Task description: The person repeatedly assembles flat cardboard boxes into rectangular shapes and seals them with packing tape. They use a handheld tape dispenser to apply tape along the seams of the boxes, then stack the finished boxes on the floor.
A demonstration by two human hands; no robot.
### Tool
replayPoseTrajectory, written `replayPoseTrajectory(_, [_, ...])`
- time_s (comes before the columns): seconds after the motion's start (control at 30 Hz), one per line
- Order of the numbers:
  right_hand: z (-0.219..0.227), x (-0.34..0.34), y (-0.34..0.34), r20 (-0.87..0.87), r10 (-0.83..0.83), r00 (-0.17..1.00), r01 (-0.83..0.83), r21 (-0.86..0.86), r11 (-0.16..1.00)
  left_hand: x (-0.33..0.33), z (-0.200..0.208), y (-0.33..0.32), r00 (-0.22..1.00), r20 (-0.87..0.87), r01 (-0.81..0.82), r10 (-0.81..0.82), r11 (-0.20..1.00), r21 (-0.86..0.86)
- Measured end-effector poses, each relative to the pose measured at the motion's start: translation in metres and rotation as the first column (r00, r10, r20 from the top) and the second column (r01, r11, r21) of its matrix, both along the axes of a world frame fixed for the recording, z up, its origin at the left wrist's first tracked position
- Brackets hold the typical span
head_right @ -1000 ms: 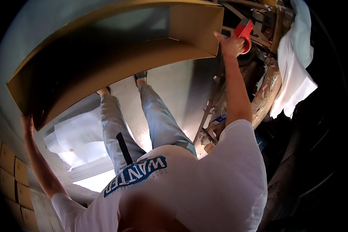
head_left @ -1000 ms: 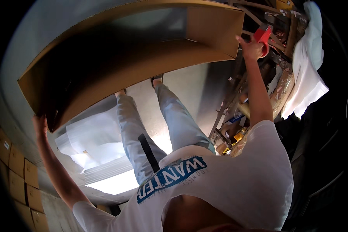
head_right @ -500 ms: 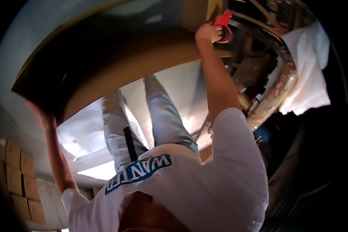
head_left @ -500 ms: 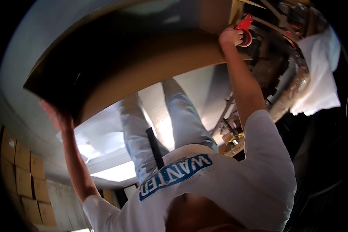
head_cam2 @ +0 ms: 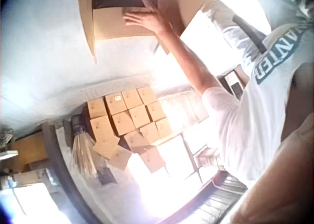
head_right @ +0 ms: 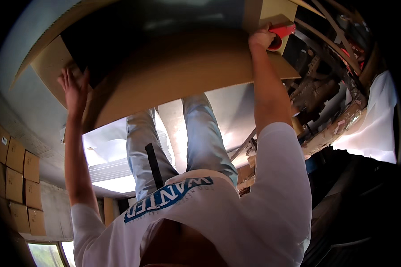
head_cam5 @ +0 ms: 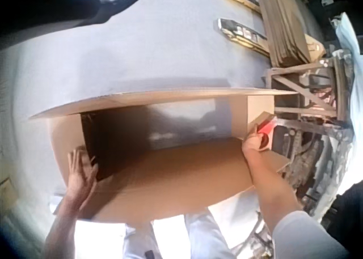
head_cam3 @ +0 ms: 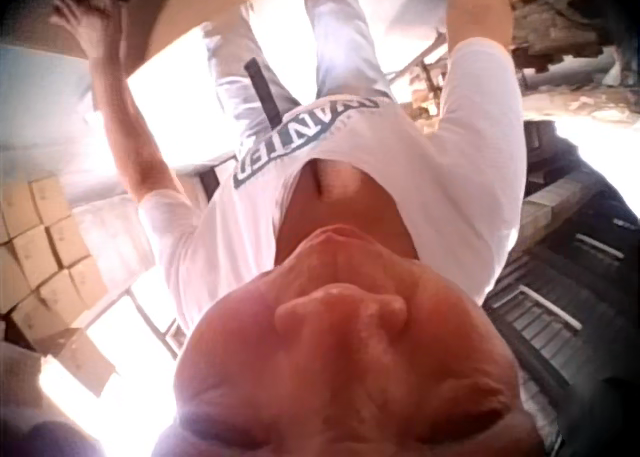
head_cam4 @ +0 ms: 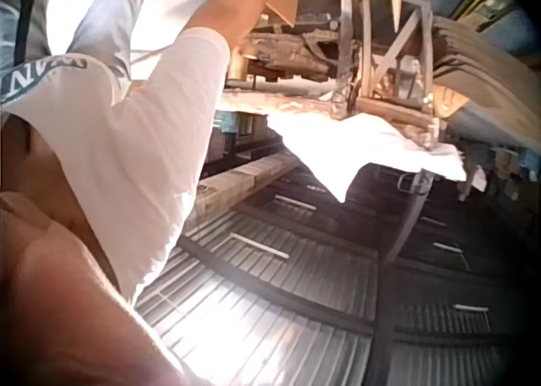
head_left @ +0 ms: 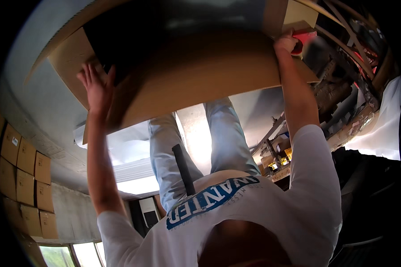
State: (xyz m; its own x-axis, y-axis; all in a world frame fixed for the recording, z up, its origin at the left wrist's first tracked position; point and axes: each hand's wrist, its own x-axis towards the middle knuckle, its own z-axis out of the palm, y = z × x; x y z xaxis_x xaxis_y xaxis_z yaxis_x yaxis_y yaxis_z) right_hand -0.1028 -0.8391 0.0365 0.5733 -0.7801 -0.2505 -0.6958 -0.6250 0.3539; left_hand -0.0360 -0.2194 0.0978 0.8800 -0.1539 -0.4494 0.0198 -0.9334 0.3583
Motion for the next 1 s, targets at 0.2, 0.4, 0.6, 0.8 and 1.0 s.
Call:
replayPoseTrajectory(0.2, [-0.034, -0.019, -0.04, 0.228, -0.182, 0.956, 0.154, 0.135, 0.979, -0.031, 0.128, -0.022, 0.84, -0.154, 0.484, -0.52, 0.847, -0.219])
replayPoseTrajectory(0.4, [-0.009, -0.032, -0.116, -0.143, 0.246, 0.959, -0.254, -0.034, 0.967, 0.015, 0.075, -0.035, 0.783, 0.239, 0.588, -0.575, 0.809, 0.019])
replayPoseTrajectory(0.6, [0.206, 0.089, 0.018, 0.794, 0.306, 0.526, -0.459, -0.038, 0.888, 0.067, -0.012, -0.039, 0.842, 0.04, 0.522, -0.538, 0.832, 0.186])
replayPoseTrajectory(0.8, [0.247, 0.188, 0.097, 0.328, 0.833, 0.445, -0.896, 0.171, 0.411, 0.049, -0.051, -0.04, 0.723, 0.314, 0.492, -0.615, 0.778, 0.391])
replayPoseTrajectory(1.0, [0.15, 0.18, 0.146, 0.122, 0.868, 0.482, -0.874, 0.137, 0.466, 0.02, -0.039, -0.046, 0.804, 0.499, 0.222, -0.323, 0.942, 0.251])
